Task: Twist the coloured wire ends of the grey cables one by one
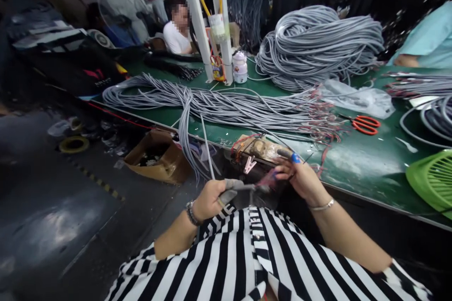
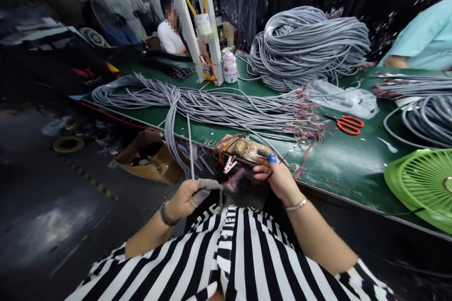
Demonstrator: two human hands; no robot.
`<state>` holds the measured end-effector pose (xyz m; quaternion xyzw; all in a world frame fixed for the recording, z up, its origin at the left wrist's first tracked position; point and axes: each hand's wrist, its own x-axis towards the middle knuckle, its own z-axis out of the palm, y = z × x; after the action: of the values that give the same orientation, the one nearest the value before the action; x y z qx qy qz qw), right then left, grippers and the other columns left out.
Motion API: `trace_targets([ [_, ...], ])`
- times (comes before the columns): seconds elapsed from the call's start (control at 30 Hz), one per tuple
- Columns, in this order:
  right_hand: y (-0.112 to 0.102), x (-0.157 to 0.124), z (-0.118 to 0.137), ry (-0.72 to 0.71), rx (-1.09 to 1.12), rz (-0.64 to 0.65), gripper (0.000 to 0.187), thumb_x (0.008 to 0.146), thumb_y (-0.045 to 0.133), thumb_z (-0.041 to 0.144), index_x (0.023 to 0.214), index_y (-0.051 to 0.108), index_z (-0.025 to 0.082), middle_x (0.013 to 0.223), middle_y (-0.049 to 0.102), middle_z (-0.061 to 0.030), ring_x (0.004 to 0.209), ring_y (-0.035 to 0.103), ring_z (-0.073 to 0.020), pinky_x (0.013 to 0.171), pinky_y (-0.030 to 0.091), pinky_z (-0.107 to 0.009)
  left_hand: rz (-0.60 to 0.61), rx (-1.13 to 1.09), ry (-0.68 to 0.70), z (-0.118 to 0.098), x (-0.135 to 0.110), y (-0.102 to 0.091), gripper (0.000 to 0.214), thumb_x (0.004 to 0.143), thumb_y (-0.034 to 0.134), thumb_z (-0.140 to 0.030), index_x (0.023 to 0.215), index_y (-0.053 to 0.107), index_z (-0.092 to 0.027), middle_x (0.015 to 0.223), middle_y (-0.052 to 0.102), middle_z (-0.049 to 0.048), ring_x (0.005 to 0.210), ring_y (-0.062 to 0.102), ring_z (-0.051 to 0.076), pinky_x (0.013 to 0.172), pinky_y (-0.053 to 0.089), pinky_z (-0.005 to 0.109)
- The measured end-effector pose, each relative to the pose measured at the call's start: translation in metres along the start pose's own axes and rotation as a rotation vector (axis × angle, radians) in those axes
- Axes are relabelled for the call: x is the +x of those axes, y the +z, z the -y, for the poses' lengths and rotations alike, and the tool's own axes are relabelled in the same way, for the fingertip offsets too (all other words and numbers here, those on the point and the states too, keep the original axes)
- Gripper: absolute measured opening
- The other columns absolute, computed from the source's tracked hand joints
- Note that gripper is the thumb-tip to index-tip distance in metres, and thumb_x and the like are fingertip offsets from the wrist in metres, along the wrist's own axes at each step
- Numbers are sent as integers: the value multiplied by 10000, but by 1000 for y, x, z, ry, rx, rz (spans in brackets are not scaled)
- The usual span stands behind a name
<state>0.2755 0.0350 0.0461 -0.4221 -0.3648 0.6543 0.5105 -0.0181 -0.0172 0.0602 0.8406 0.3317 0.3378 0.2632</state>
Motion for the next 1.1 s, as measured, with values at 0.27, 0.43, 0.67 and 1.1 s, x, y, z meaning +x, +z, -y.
trace_targets([
  [0.27,-19,10,31,-330,-170,-293,287,876,586,481,995,649,227,1081,679,-68,691,651,-131,433,495,-190,-119,-226,-436,18,-44,4,295,963,447,-349,893,637,-134,653,639,14,551,590,90,560,474,195],
  [0.43,17,-31,0,-194,-382,122,295,856,639,451,953,684,177,813,714,-66,457,447,-65,392,362,-191,-144,-147,-418,19,-38,23,243,934,488,-303,824,636,-145,690,658,23,617,615,102,616,478,204],
  [0.67,48,-41,-32,-14,-238,359,509,757,754,404,1208,611,219,1035,691,-71,550,480,-69,453,380,-198,-79,-197,-398,20,-22,34,264,948,458,-331,884,638,-150,669,635,6,617,579,101,628,449,211],
  [1.1,83,-25,-33,-101,-206,360,307,689,787,457,810,726,182,772,704,-35,716,611,-160,714,509,-305,-40,-567,-448,13,-15,22,319,874,599,-440,969,625,-137,737,660,40,616,595,110,606,486,216],
])
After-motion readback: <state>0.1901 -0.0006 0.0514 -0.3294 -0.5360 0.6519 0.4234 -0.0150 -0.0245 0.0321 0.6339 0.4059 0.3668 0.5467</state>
